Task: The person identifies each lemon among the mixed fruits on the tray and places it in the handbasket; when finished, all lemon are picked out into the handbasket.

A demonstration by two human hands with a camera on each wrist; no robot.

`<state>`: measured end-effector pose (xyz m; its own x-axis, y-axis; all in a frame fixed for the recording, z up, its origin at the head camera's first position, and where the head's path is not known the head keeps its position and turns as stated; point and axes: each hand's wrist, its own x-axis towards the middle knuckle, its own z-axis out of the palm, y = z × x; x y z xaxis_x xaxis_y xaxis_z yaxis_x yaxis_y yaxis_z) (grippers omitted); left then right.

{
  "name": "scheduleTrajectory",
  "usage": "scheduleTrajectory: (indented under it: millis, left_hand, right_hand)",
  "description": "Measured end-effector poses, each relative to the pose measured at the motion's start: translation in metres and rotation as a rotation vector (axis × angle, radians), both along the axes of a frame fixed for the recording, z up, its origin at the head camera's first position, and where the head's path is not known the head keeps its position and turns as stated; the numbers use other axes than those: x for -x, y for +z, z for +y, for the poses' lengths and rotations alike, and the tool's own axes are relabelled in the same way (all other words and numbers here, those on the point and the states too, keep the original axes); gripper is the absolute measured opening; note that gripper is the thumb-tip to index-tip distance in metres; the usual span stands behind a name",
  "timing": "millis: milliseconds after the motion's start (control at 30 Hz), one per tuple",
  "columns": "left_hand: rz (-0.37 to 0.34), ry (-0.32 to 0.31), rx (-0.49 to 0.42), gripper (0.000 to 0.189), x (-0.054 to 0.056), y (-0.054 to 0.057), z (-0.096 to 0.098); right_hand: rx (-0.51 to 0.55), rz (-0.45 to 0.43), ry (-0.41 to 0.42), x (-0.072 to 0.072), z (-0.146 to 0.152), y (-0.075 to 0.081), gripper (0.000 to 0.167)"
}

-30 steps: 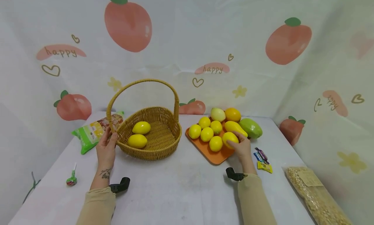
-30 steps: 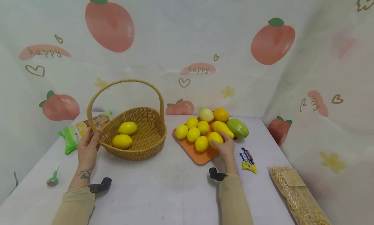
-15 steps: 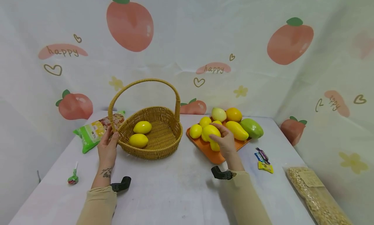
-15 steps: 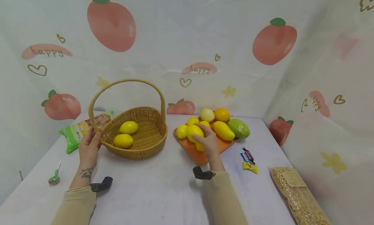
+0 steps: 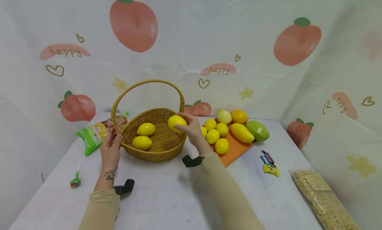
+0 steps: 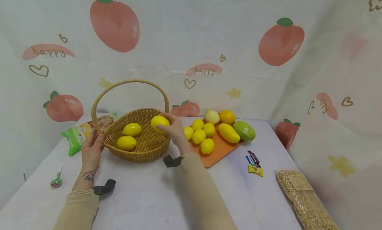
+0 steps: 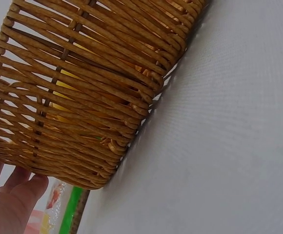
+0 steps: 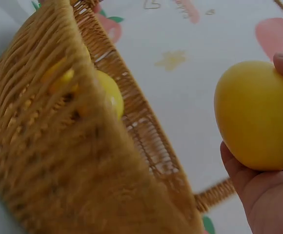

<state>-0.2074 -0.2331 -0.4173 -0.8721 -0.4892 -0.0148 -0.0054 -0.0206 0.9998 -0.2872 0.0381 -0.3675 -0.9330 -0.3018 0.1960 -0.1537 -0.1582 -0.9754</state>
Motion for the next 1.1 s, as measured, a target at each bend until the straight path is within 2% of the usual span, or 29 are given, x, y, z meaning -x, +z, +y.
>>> scheduleTrajectory:
  millis: [167, 333, 467, 633, 733, 833, 1100]
  left_hand:
    - [-0.005, -0.007, 0.004, 0.052, 0.001, 0.0, 0.002]
    - [0.002, -0.004, 0.021, 0.053, 0.002, 0.001, 0.003]
    - [0.007, -0.003, 0.024, 0.052, 0.003, 0.002, 0.004]
    - [0.009, 0.005, -0.017, 0.052, 0.003, 0.003, 0.003]
    - [0.014, 0.013, -0.051, 0.052, 0.003, 0.003, 0.002]
    - [0.013, 0.015, -0.062, 0.051, 0.002, 0.004, 0.001]
    - [0.023, 0.024, -0.083, 0.051, 0.0, 0.005, 0.002]
  right_hand:
    - [-0.043, 0.006, 0.022, 0.009, -0.026, 0.005, 0.05]
    - [-0.035, 0.003, 0.042, 0.009, -0.039, 0.01, 0.048]
    - [-0.009, 0.026, 0.022, 0.004, -0.036, 0.013, 0.045]
    - [0.028, 0.066, -0.043, -0.004, -0.014, 0.013, 0.043]
    - [0.067, 0.049, -0.106, -0.009, 0.006, 0.01, 0.045]
    - [0.102, 0.039, -0.205, -0.014, 0.027, 0.006, 0.045]
    - [0.189, 0.07, -0.509, -0.025, 0.08, -0.018, 0.041]
